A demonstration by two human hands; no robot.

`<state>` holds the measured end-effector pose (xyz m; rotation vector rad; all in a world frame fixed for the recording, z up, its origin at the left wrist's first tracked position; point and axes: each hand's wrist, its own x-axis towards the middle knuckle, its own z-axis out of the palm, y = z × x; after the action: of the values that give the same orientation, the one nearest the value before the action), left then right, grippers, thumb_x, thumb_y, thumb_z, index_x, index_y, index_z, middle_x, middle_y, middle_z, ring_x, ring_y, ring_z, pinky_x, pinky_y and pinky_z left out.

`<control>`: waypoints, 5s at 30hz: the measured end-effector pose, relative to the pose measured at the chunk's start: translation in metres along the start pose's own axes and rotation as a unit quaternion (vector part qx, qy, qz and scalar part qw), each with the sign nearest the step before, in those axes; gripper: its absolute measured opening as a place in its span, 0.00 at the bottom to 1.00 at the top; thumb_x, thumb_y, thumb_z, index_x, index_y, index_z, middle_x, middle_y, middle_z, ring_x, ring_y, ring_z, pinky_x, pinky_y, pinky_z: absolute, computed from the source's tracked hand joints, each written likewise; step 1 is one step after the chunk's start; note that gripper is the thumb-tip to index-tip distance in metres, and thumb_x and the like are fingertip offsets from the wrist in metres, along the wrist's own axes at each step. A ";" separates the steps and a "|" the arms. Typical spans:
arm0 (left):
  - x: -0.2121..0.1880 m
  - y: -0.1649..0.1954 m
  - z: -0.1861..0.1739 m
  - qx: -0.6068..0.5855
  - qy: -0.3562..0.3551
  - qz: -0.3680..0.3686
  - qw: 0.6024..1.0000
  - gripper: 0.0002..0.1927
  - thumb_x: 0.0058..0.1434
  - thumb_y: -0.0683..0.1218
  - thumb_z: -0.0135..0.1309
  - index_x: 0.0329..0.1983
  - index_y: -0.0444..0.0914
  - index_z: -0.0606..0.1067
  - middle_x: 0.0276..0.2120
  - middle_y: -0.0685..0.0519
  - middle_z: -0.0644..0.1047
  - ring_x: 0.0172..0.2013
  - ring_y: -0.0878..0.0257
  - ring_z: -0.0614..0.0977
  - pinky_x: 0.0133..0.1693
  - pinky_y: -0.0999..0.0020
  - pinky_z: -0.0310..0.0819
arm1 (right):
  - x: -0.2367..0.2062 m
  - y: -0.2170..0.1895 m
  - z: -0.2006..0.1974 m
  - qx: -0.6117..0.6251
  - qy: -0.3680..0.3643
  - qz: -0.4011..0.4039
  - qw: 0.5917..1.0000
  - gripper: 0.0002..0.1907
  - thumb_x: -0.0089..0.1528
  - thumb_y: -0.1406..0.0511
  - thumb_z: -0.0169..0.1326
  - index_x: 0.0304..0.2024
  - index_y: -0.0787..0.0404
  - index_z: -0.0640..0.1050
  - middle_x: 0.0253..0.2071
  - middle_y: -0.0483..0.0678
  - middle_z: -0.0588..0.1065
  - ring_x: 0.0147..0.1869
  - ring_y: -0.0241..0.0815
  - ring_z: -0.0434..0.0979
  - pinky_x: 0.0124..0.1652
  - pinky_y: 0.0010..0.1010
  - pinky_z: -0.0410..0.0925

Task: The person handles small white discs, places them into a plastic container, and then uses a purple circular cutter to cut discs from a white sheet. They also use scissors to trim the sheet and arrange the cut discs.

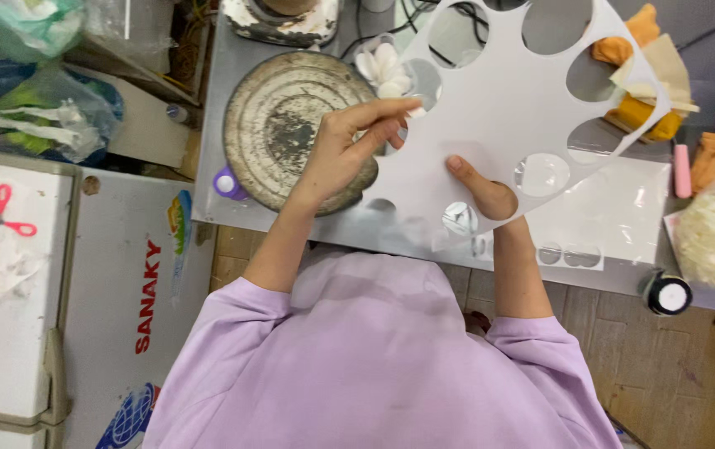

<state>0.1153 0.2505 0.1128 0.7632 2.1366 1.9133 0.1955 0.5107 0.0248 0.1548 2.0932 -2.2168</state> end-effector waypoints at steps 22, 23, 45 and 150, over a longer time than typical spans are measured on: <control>-0.101 -0.033 -0.204 0.011 0.068 -0.119 0.991 0.10 0.62 0.45 0.64 0.33 0.31 0.81 0.24 0.56 0.79 0.26 0.74 0.76 0.28 0.77 0.67 | 0.038 -0.047 0.225 -0.173 -0.123 -0.075 0.974 0.17 0.63 0.61 0.65 0.43 0.68 0.77 0.34 0.46 0.77 0.35 0.35 0.75 0.34 0.26 0.67; -0.104 -0.038 -0.206 0.026 0.082 -0.150 0.985 0.11 0.62 0.46 0.64 0.30 0.32 0.81 0.21 0.57 0.77 0.22 0.74 0.72 0.25 0.76 0.62 | 0.038 -0.043 0.222 -0.134 -0.088 -0.035 0.986 0.17 0.63 0.62 0.67 0.40 0.70 0.75 0.30 0.46 0.74 0.32 0.34 0.72 0.31 0.25 0.63; -0.007 -0.067 -0.027 0.124 -0.085 -0.208 0.967 0.25 0.64 0.45 0.71 0.27 0.29 0.66 0.23 0.58 0.66 0.25 0.72 0.62 0.24 0.73 0.53 | -0.123 0.156 -0.067 0.039 0.592 0.045 0.804 0.06 0.67 0.69 0.57 0.47 0.64 0.78 0.38 0.43 0.79 0.38 0.31 0.77 0.36 0.23 0.71; -0.096 -0.014 -0.150 -0.266 -0.066 -0.177 0.945 0.20 0.65 0.50 0.64 0.54 0.32 0.78 0.43 0.52 0.82 0.41 0.65 0.81 0.43 0.70 0.77 | -0.064 -0.011 0.223 0.118 0.168 -0.297 0.932 0.27 0.57 0.52 0.72 0.44 0.59 0.73 0.37 0.43 0.70 0.37 0.33 0.66 0.37 0.20 0.59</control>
<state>0.1253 0.0720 0.1034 0.3548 1.4427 2.0201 0.2545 0.2886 0.0565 -0.1130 2.2532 -2.9849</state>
